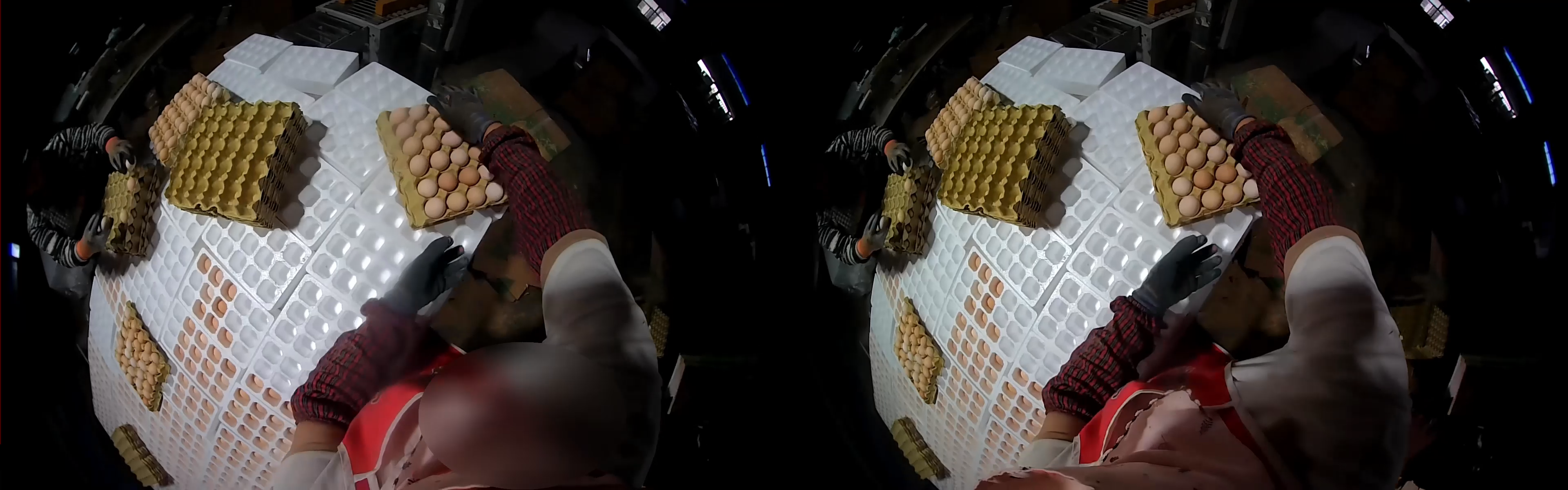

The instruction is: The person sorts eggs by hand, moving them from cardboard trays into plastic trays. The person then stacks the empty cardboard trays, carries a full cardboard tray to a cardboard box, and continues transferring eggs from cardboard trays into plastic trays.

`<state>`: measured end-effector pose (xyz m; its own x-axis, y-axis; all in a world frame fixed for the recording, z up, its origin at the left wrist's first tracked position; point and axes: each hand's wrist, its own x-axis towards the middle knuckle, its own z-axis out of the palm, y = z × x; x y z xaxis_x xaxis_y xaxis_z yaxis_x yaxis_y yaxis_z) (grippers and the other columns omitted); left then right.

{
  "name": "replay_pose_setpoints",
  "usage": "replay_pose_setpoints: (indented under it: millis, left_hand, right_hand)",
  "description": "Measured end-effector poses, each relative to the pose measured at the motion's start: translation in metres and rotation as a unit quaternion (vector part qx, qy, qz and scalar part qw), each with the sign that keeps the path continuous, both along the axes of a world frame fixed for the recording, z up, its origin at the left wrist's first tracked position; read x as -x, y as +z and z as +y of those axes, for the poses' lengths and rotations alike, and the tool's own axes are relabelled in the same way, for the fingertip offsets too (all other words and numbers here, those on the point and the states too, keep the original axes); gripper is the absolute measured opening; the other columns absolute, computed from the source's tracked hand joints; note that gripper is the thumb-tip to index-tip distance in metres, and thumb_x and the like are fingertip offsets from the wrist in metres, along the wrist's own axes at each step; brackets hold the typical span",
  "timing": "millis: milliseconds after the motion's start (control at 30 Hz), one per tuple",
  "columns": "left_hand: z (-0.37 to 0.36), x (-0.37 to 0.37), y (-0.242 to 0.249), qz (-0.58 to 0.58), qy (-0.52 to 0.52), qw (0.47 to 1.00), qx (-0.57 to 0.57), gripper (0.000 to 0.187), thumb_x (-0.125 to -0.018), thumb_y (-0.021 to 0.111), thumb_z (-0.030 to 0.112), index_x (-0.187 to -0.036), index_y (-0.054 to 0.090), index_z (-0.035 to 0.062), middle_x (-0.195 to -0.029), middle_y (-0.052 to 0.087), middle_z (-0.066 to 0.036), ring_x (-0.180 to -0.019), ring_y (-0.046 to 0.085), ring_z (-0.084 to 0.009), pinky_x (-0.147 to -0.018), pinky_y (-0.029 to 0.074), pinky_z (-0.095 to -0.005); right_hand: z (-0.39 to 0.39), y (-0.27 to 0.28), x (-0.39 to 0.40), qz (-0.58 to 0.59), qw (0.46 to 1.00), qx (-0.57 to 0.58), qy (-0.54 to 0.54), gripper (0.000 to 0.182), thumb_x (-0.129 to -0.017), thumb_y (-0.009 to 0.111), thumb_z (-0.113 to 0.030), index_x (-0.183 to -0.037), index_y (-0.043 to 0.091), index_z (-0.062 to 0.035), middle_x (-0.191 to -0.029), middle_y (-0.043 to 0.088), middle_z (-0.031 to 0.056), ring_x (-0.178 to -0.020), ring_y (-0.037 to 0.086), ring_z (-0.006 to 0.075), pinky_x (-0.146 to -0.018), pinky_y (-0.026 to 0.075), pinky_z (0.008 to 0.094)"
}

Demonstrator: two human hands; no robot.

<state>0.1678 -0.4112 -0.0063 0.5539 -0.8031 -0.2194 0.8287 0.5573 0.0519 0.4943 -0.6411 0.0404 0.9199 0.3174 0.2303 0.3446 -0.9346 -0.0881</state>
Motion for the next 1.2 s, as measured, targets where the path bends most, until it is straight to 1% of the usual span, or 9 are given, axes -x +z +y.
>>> replay_pose_setpoints:
  millis: [167, 333, 467, 533, 667, 767, 1067, 1167, 1200]
  left_hand:
    - [-0.110, -0.048, -0.023, -0.024, 0.146, 0.983, -0.108, 0.022, -0.097, 0.068, 0.026, -0.117, 0.062, 0.0162, -0.113, 0.062, -0.003, -0.107, 0.063, -0.0227, -0.091, 0.057, -0.0417]
    - [-0.139, -0.051, -0.044, -0.028, 0.207, 0.978, -0.025, 0.037, -0.089, 0.076, 0.033, -0.119, 0.061, 0.0173, -0.113, 0.059, -0.001, -0.107, 0.058, -0.0202, -0.091, 0.054, -0.0396]
    - [-0.128, -0.040, -0.019, 0.095, 0.178, 0.977, -0.072, 0.053, -0.088, 0.077, 0.038, -0.134, 0.056, 0.0210, -0.131, 0.054, -0.001, -0.121, 0.050, -0.0184, -0.093, 0.049, -0.0366]
    - [-0.116, -0.019, -0.034, -0.129, 0.220, 0.944, -0.208, 0.064, -0.089, 0.076, 0.040, -0.144, 0.049, 0.0225, -0.140, 0.051, -0.002, -0.128, 0.046, -0.0182, -0.098, 0.046, -0.0370]
    - [0.010, 0.042, 0.080, -0.102, 0.281, 0.929, -0.219, 0.080, -0.092, 0.072, 0.043, -0.158, 0.033, 0.0194, -0.153, 0.043, -0.006, -0.136, 0.042, -0.0190, -0.109, 0.040, -0.0363]
    - [0.068, 0.076, 0.060, -0.101, 0.456, 0.830, -0.304, 0.085, -0.087, 0.077, 0.048, -0.152, 0.039, 0.0075, -0.133, 0.058, -0.009, -0.117, 0.056, -0.0188, -0.097, 0.048, -0.0345]
    - [0.266, 0.179, 0.029, -0.112, 0.455, 0.691, -0.551, 0.073, -0.093, 0.073, 0.035, -0.150, 0.039, 0.0032, -0.140, 0.054, -0.009, -0.123, 0.055, -0.0203, -0.103, 0.046, -0.0346]
    - [0.299, 0.196, 0.012, -0.124, 0.431, 0.683, -0.576, 0.067, -0.096, 0.069, 0.031, -0.148, 0.041, 0.0007, -0.136, 0.058, -0.010, -0.121, 0.054, -0.0177, -0.103, 0.045, -0.0335]
    - [0.312, 0.206, 0.024, -0.158, 0.414, 0.705, -0.553, 0.065, -0.096, 0.068, 0.029, -0.148, 0.042, -0.0003, -0.134, 0.059, -0.010, -0.119, 0.055, -0.0164, -0.101, 0.046, -0.0330]
  right_hand:
    - [0.006, 0.003, -0.028, 0.219, 0.975, -0.035, 0.029, 0.065, -0.101, 0.043, -0.057, -0.143, 0.053, -0.0089, -0.140, 0.060, 0.0161, -0.122, 0.058, 0.0393, -0.103, 0.044, 0.0497]
    - [0.009, 0.022, -0.032, 0.182, 0.979, -0.060, 0.066, 0.053, -0.098, 0.060, -0.051, -0.110, 0.067, -0.0001, -0.096, 0.069, 0.0093, -0.083, 0.059, 0.0167, -0.074, 0.049, 0.0350]
    - [0.007, 0.050, -0.038, 0.173, 0.984, 0.012, 0.048, 0.057, -0.097, 0.058, -0.054, -0.120, 0.065, -0.0031, -0.099, 0.070, 0.0143, -0.086, 0.062, 0.0223, -0.080, 0.050, 0.0384]
    - [0.015, 0.076, -0.016, 0.170, 0.981, -0.043, 0.085, 0.046, -0.099, 0.058, -0.047, -0.111, 0.068, -0.0032, -0.093, 0.068, 0.0066, -0.082, 0.061, 0.0164, -0.075, 0.050, 0.0346]
    - [0.069, 0.126, 0.097, 0.299, 0.882, -0.363, 0.041, 0.035, -0.103, 0.057, -0.031, -0.119, 0.064, 0.0004, -0.105, 0.065, 0.0025, -0.091, 0.060, 0.0133, -0.083, 0.050, 0.0307]
    - [0.085, 0.078, 0.121, 0.298, 0.877, -0.355, 0.129, 0.031, -0.103, 0.059, -0.031, -0.105, 0.062, -0.0010, -0.090, 0.060, 0.0039, -0.080, 0.055, 0.0143, -0.073, 0.046, 0.0324]
    - [0.256, -0.020, 0.296, 0.298, 0.890, -0.339, 0.070, 0.044, -0.097, 0.068, -0.042, -0.080, 0.053, -0.0041, -0.063, 0.049, 0.0003, -0.058, 0.043, 0.0121, -0.056, 0.039, 0.0318]
    - [0.276, -0.040, 0.316, 0.455, 0.758, -0.467, -0.013, 0.044, -0.096, 0.066, -0.046, -0.085, 0.056, -0.0041, -0.067, 0.056, 0.0026, -0.057, 0.047, 0.0126, -0.056, 0.042, 0.0321]
    - [0.273, -0.044, 0.313, 0.376, 0.876, -0.302, 0.015, 0.045, -0.095, 0.067, -0.048, -0.091, 0.057, -0.0039, -0.069, 0.059, 0.0039, -0.059, 0.051, 0.0150, -0.057, 0.044, 0.0333]
